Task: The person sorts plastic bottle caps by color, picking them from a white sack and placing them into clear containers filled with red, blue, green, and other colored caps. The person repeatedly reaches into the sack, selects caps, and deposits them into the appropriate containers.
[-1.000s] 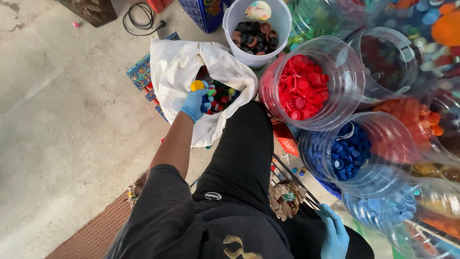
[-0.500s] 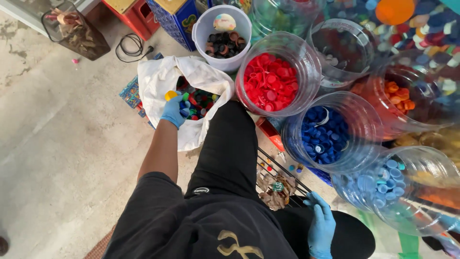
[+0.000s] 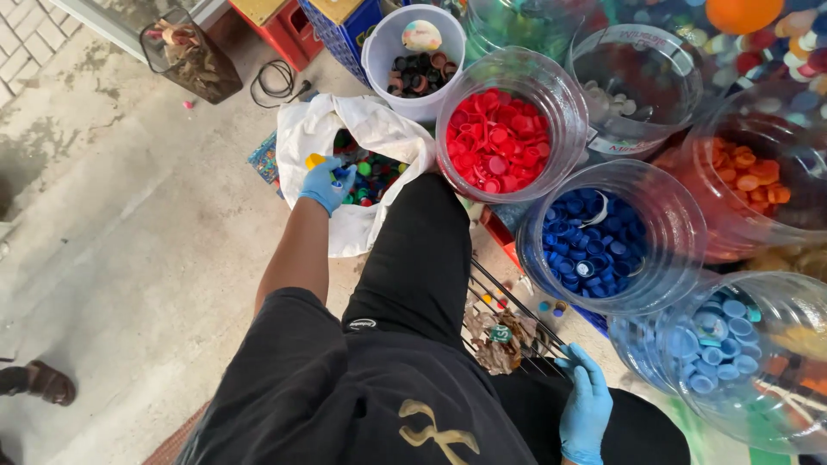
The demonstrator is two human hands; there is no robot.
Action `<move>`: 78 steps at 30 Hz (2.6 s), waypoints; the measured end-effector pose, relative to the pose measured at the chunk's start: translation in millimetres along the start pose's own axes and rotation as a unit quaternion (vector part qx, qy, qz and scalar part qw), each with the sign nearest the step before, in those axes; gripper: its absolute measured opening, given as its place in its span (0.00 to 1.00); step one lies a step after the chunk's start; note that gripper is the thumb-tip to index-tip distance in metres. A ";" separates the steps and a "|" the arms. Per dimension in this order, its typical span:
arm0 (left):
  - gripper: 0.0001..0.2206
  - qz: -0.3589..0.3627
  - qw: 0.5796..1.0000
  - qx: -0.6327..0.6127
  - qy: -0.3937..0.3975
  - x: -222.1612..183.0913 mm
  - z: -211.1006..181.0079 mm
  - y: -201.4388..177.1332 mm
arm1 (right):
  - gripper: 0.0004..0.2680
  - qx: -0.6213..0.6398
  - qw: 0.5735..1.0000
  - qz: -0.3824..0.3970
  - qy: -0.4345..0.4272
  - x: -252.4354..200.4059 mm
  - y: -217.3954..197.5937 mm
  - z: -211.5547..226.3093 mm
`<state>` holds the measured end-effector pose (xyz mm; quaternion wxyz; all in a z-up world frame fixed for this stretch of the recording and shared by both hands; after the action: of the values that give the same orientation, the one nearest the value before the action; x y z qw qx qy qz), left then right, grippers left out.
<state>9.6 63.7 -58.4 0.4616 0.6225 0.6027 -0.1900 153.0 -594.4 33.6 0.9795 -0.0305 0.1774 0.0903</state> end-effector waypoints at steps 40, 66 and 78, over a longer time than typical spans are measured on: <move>0.09 0.328 0.941 -0.005 -0.086 -143.5 -5.0 51.6 | 0.12 -0.067 0.984 0.129 -0.100 -36.7 70.5 38.7; 0.13 0.454 0.778 0.327 -0.285 -378.3 240.5 72.8 | 0.20 0.146 0.980 0.124 -0.060 -64.4 154.9 142.8; 0.14 0.416 0.791 0.383 -0.233 -355.6 253.8 83.2 | 0.19 0.125 0.989 0.034 -0.071 -39.3 106.7 134.4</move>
<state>96.3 -332.0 125.0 0.3462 0.8759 0.0376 -0.3339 142.8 -483.9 170.2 0.9820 0.1046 0.1187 0.1031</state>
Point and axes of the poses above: each hand's wrist, its own x-axis towards the middle knuckle, its own y-axis out of the palm, z = x × y, the point moved 9 cm from there along x, towards the middle knuckle, and after that the axes turned 6 degrees about -y, right-handed, at the moved point
